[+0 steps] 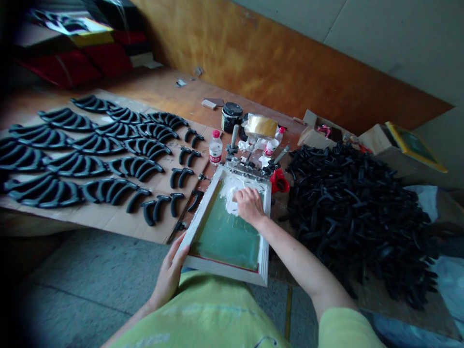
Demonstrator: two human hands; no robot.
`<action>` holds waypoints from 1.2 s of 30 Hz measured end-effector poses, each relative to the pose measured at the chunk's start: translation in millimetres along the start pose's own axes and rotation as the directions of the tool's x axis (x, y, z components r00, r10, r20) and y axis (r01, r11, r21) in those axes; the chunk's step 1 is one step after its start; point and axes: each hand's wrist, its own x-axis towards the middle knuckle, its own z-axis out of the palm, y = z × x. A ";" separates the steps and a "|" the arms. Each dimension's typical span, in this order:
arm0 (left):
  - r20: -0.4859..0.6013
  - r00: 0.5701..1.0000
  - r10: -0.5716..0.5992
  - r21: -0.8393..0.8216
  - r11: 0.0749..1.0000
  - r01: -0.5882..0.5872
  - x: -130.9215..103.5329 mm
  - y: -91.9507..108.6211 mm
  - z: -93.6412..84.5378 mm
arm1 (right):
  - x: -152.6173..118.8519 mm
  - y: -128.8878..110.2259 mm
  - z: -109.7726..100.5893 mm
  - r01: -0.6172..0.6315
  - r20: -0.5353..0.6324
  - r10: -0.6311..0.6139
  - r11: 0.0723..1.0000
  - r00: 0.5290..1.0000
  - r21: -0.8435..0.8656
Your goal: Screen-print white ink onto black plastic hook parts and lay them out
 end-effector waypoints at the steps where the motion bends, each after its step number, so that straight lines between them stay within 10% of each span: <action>1: 0.003 1.000 0.004 0.001 1.000 -0.004 0.4 -0.1 -0.3 | 6.3 4.5 2.9 -0.033 0.000 0.033 0.999 0.999 -0.022; 11: 0.012 1.000 0.005 0.014 1.000 -0.005 0.9 -0.8 -1.1 | 2.8 -13.9 1.7 0.013 -0.016 -0.013 1.000 1.000 -0.008; 36: -0.029 0.999 0.014 -0.004 1.000 -0.015 -1.8 2.9 2.8 | -31.3 97.6 9.1 -0.082 -0.088 0.119 0.936 0.989 0.342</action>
